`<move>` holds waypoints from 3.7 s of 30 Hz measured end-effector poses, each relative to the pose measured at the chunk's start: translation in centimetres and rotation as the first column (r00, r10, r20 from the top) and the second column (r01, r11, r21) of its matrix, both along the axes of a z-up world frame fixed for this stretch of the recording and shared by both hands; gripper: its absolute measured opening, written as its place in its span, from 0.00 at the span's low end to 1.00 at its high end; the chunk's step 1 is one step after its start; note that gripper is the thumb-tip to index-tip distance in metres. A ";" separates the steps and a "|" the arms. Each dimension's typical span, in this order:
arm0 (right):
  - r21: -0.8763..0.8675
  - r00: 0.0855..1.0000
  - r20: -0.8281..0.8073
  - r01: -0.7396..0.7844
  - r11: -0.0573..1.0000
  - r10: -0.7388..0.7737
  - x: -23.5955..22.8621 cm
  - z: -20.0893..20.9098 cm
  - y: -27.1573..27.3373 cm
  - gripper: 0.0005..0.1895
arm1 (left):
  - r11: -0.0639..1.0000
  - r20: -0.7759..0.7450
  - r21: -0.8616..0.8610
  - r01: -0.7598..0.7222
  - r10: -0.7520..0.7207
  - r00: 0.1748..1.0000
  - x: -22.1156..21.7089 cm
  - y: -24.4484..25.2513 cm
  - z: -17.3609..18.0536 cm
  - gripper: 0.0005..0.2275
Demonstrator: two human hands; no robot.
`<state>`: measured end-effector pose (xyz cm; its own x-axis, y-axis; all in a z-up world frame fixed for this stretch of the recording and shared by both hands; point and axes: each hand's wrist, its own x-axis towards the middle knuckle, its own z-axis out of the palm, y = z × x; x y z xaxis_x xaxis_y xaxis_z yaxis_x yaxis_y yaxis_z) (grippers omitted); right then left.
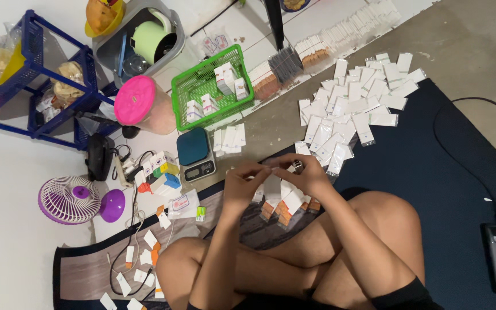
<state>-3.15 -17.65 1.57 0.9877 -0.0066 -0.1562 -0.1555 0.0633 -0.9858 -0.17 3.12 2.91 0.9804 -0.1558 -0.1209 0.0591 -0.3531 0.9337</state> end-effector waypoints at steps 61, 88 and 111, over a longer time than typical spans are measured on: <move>0.557 0.796 -0.138 0.554 0.619 -0.589 1.4 -5.4 0.2 0.17 | 0.965 -0.004 -0.146 -0.217 0.219 0.976 -3.9 -2.9 -4.3 0.06; 0.700 0.607 0.079 0.531 0.478 -0.791 0.9 -6.9 1.2 0.22 | 0.999 0.569 -0.039 -0.035 0.051 0.821 -6.7 -7.2 -1.7 0.02; 0.661 0.657 -0.106 0.608 0.441 -0.747 2.2 -7.8 -1.4 0.23 | 0.970 -0.170 0.243 0.002 0.041 0.985 3.6 8.0 -10.6 0.18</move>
<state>-0.96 -19.03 -6.27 0.7144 -0.6624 -0.2254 0.3765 0.6354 -0.6742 3.40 11.14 -7.68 0.9438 -0.0821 -0.3201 0.2210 -0.5634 0.7961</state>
